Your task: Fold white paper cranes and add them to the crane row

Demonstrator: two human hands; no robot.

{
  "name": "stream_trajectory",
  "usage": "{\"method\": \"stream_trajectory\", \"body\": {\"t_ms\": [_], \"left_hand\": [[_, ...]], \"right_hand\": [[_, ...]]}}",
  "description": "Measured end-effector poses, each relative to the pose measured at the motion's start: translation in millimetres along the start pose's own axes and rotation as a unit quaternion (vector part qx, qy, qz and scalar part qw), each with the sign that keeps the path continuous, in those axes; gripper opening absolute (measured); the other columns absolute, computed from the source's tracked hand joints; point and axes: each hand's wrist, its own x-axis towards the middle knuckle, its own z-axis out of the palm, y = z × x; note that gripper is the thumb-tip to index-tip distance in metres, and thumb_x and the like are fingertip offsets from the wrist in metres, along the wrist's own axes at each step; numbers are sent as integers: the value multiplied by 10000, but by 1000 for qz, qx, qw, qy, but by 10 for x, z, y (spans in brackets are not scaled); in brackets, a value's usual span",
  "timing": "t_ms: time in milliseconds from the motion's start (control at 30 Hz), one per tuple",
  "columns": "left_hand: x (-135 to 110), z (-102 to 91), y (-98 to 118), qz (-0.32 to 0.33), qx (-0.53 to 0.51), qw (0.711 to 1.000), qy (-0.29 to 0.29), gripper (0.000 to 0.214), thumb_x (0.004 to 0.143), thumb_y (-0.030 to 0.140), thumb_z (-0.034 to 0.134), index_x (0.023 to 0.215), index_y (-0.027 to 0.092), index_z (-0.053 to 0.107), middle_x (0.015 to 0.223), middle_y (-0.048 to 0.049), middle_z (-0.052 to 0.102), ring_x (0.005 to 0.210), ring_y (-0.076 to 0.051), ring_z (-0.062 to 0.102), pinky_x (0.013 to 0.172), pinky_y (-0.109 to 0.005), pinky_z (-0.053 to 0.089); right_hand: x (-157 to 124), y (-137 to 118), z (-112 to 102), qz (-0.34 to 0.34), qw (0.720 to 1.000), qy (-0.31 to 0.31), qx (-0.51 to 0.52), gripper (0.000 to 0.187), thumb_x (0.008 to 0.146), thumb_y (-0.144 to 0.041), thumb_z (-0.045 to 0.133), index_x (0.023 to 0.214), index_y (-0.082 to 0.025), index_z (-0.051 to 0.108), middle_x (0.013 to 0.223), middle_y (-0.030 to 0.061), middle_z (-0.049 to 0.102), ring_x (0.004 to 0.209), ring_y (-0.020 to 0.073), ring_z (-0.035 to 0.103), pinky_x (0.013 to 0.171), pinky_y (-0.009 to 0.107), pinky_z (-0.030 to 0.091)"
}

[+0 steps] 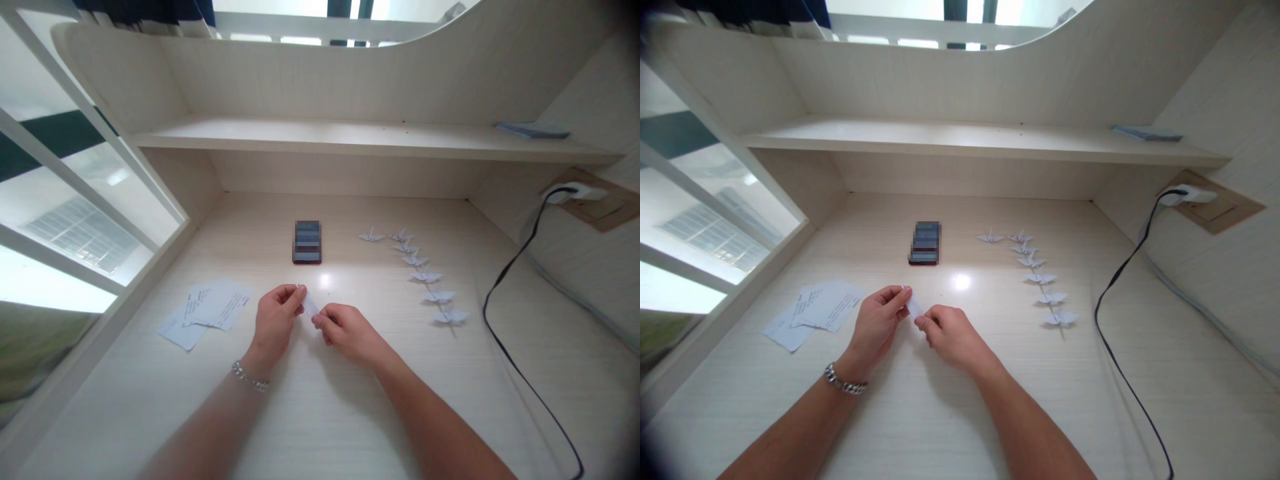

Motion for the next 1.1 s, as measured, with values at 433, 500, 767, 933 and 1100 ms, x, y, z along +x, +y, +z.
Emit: {"method": "stream_trajectory", "body": {"t_ms": [433,500,767,933,1100], "left_hand": [[-1,-3,32,0,7,1000,3,228,657,348,685,684,135,606,635,10,560,579,-92,507,578,-226,418],[-50,42,-9,6,57,998,-28,216,658,341,684,690,137,621,625,7,565,571,-94,501,555,-218,401],[-26,43,57,-10,27,1000,1,244,670,376,662,667,137,614,600,5,559,561,-94,501,540,-217,406],[-53,34,82,5,57,998,-37,263,645,323,698,822,142,627,752,-40,625,677,-138,579,602,-248,464],[-132,112,37,47,110,989,-89,203,644,288,700,774,144,640,775,-53,649,702,-151,590,651,-257,468]], "right_hand": [[36,8,-20,25,983,30,178,285,822,-422,480,750,-163,577,652,16,592,554,117,529,526,231,406],[58,7,5,20,976,44,213,261,786,-424,536,765,-166,572,654,5,582,539,111,517,515,231,409],[78,45,-5,27,970,59,236,220,712,-376,625,692,-165,568,594,-17,551,507,104,484,468,225,390],[99,76,-39,27,958,156,237,248,722,-402,616,728,-155,600,611,3,573,536,116,512,469,230,429],[87,51,-60,9,956,166,243,257,697,-406,643,740,-152,627,653,23,616,566,131,556,499,249,471]]}}
